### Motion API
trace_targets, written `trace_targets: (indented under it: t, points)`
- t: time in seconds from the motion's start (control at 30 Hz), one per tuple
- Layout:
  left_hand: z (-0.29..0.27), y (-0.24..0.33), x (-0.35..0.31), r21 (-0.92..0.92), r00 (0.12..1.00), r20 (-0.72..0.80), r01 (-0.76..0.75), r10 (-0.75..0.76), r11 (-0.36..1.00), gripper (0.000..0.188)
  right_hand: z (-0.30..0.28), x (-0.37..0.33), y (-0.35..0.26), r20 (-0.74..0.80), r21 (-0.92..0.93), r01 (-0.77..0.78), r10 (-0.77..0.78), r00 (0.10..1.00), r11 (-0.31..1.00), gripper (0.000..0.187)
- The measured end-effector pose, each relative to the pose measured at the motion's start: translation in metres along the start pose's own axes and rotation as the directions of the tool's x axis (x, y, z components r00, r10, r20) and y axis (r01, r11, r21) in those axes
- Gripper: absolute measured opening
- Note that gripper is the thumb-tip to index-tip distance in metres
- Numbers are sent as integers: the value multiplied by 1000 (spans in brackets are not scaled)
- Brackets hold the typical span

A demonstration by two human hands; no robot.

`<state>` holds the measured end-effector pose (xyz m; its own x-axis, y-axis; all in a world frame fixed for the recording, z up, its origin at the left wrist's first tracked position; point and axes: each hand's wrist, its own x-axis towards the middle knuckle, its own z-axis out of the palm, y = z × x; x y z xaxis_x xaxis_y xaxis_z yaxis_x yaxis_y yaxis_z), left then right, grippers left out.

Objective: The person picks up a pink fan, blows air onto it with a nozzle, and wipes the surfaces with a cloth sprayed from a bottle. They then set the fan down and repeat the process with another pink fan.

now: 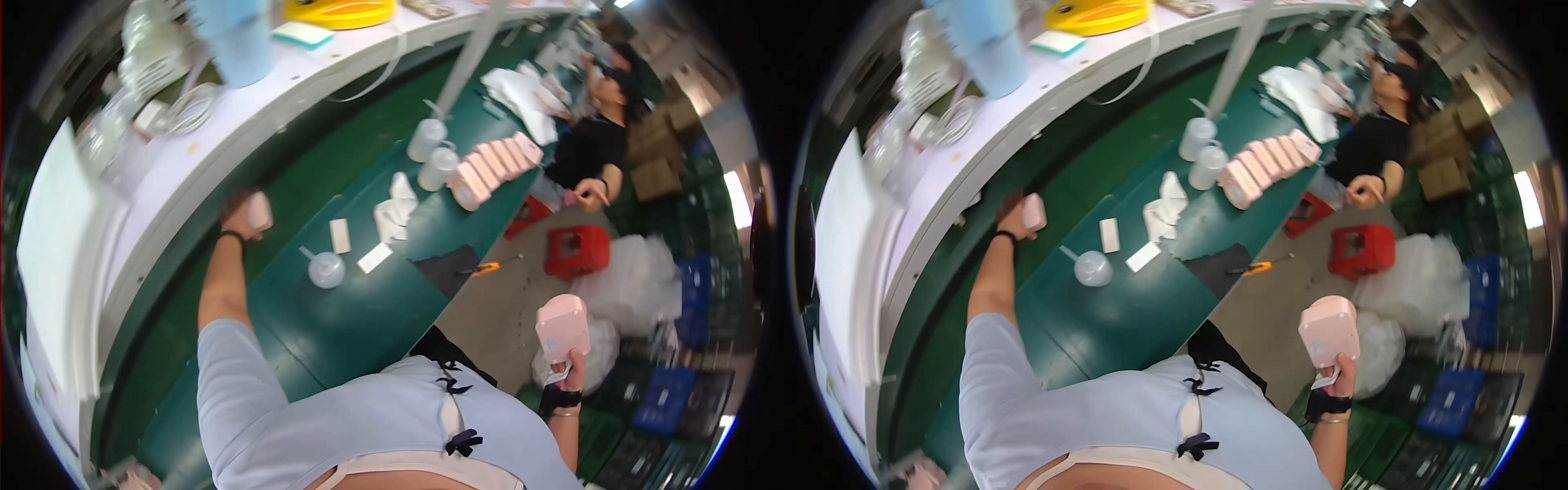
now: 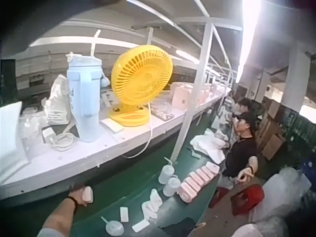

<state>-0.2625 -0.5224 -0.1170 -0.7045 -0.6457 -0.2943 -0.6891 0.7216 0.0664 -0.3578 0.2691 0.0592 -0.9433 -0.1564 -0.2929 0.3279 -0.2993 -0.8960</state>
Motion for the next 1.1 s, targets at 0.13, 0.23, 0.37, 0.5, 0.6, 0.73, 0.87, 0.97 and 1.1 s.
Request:
trace_targets:
  t: [0.13, 0.23, 0.37, 0.5, 0.6, 0.73, 0.87, 0.97, 1.1]
  points:
    - [10, 9, 2, 106, 998, -50, -18, 23, 994, 126, -51, -11, -9, -149, 142, 46, -25, 988, 989, 40]
    - [-3, 28, -39, -96, 979, -135, 143, -155, 985, 120, -60, 18, -24, -250, 12, 128, -120, 961, 992, 40]
    - [3, 21, -122, -376, 844, -323, 301, -429, 876, 107, -48, 104, -22, -143, -348, 100, -158, 977, 932, 40]
    - [25, 16, -233, -947, 911, -112, -218, -396, -234, 68, -57, 216, 20, 76, -376, 108, -85, 993, 920, 48]
    - [60, 37, -326, -719, 870, 40, -316, -491, -619, 72, -45, 296, 47, 123, -270, 64, -32, 992, 961, 48]
    - [28, 179, -401, -619, 882, -177, -445, -438, -647, 84, 8, 368, 49, 130, -143, 225, -207, 970, 964, 46]
    - [60, 280, -436, -442, 894, -128, -438, -429, -782, 91, 66, 444, 24, 230, -113, 396, -364, 903, 911, 46]
    - [76, 350, -442, -228, 833, 95, -514, -544, -827, 95, 118, 510, 4, 295, -98, 401, -358, 886, 911, 49]
    - [85, 402, -442, -265, 792, 147, -546, -593, -795, 90, 157, 641, 7, 291, -355, 374, -280, 915, 857, 50]
